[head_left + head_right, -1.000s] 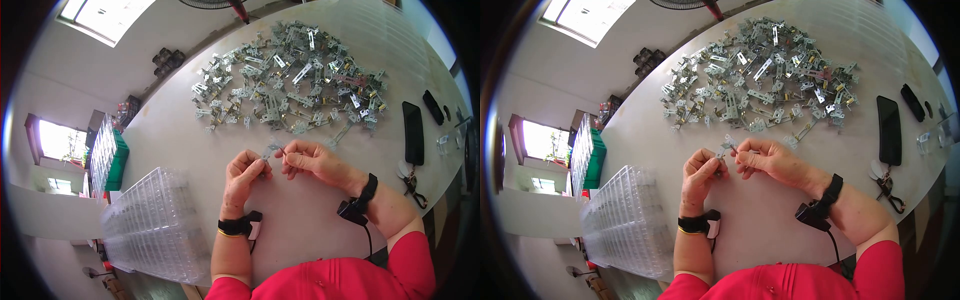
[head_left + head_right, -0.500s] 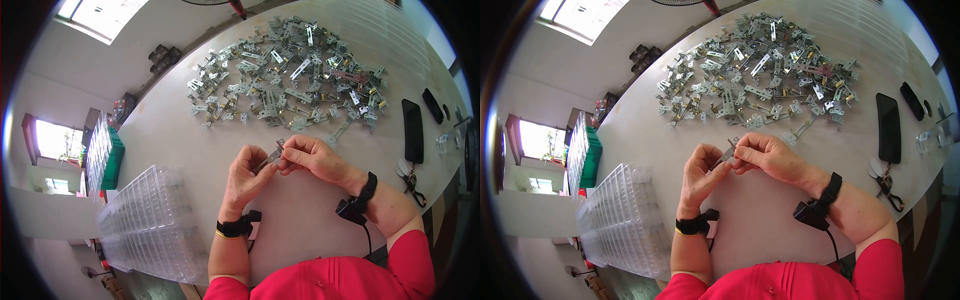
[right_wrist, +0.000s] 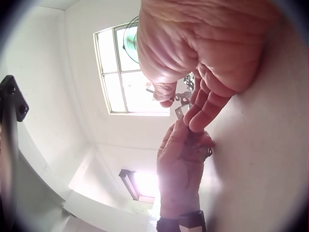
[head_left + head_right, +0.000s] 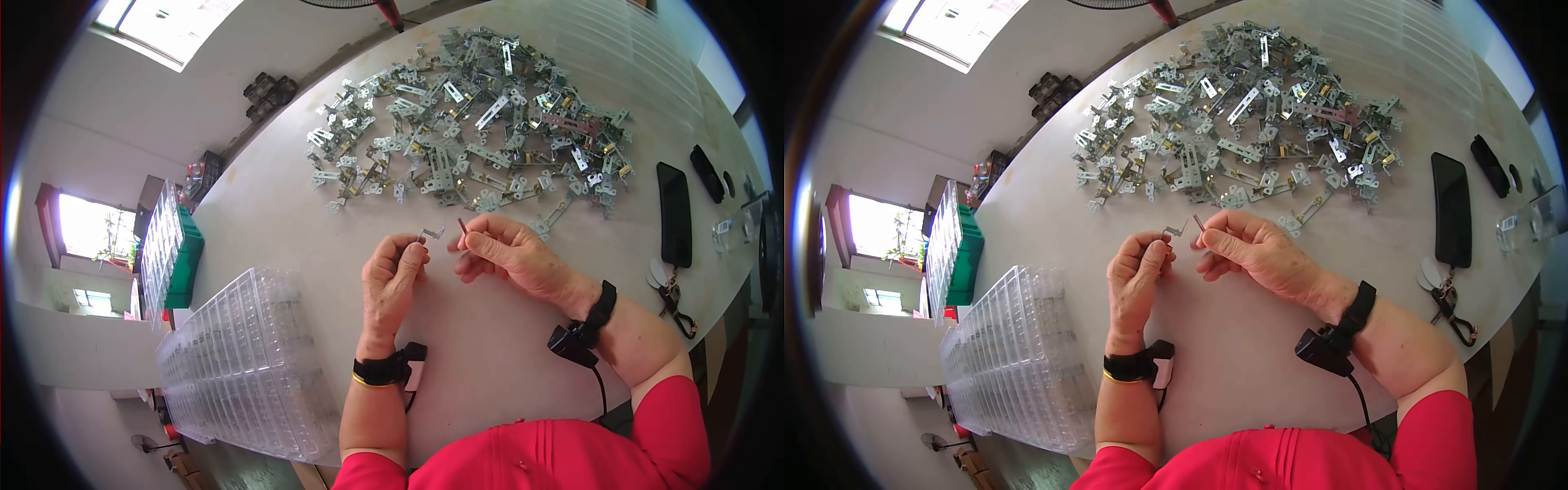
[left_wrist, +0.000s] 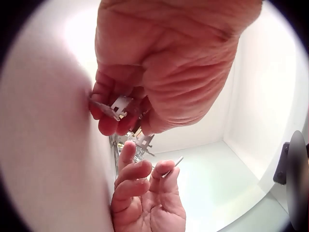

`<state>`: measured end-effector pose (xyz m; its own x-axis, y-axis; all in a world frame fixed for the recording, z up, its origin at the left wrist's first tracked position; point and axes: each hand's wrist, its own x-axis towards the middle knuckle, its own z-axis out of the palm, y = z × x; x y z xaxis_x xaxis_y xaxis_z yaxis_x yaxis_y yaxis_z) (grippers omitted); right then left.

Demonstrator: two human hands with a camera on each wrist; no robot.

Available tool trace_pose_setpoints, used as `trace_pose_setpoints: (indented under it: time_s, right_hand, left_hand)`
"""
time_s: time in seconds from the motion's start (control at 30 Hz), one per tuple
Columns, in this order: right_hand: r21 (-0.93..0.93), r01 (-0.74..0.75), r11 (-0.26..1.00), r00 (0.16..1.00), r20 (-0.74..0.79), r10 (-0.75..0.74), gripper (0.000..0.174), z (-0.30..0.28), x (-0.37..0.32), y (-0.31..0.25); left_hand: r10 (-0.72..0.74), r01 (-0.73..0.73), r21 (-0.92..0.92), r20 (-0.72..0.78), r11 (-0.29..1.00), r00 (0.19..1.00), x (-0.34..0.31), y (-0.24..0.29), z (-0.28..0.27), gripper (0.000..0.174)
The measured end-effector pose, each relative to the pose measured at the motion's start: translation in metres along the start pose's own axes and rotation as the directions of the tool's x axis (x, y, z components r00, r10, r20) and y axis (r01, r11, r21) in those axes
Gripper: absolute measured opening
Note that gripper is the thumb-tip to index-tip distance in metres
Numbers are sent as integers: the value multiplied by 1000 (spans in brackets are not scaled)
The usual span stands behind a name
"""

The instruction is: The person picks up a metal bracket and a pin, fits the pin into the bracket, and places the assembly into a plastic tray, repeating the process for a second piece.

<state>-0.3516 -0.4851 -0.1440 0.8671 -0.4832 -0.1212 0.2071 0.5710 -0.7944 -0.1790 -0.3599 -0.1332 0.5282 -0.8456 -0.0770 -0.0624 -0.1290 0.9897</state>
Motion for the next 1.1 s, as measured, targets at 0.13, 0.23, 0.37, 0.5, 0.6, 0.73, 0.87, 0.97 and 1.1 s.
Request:
trace_pose_setpoints:
  time_s: [0.13, 0.23, 0.37, 0.5, 0.6, 0.73, 0.87, 0.97, 1.1]
  right_hand:
    - [-100, -97, 990, 994, 49, 102, 20, -1, -4, -10]
    - [-169, -121, 978, 989, 59, 132, 19, 1, -4, -9]
    - [-204, -125, 971, 987, 78, 144, 18, 1, -4, -9]
    - [-206, -123, 971, 988, 71, 140, 18, 1, -4, -9]
    - [-226, -130, 965, 985, 82, 152, 18, 1, -4, -9]
    - [-219, -149, 964, 983, 76, 169, 17, 1, -4, -9]
    - [-213, -142, 967, 984, 75, 161, 17, 1, -4, -9]
    - [-219, -115, 969, 990, 60, 131, 20, 1, -3, -6]
    - [-171, -122, 978, 989, 66, 135, 27, -1, -2, -3]
  left_hand:
    - [-51, 55, -136, 38, 989, 998, 0, 3, -1, 20]
    - [-50, 55, -143, 37, 988, 998, 0, -1, -2, 20]
    - [-52, 58, -155, 45, 986, 998, 0, -2, -1, 21]
    - [-49, 54, -124, 40, 991, 998, 0, -1, -1, 21]
    - [-33, 36, -97, 35, 995, 999, 0, -1, -2, 20]
    - [0, 1, -48, 22, 999, 1000, -1, 0, -1, 19]
    - [4, -4, -42, 10, 999, 1000, -2, 1, 0, 17]
    - [5, -4, -37, 3, 999, 1000, -1, -1, -2, 18]
    - [23, -23, 12, -8, 1000, 1000, -2, 0, -2, 15]
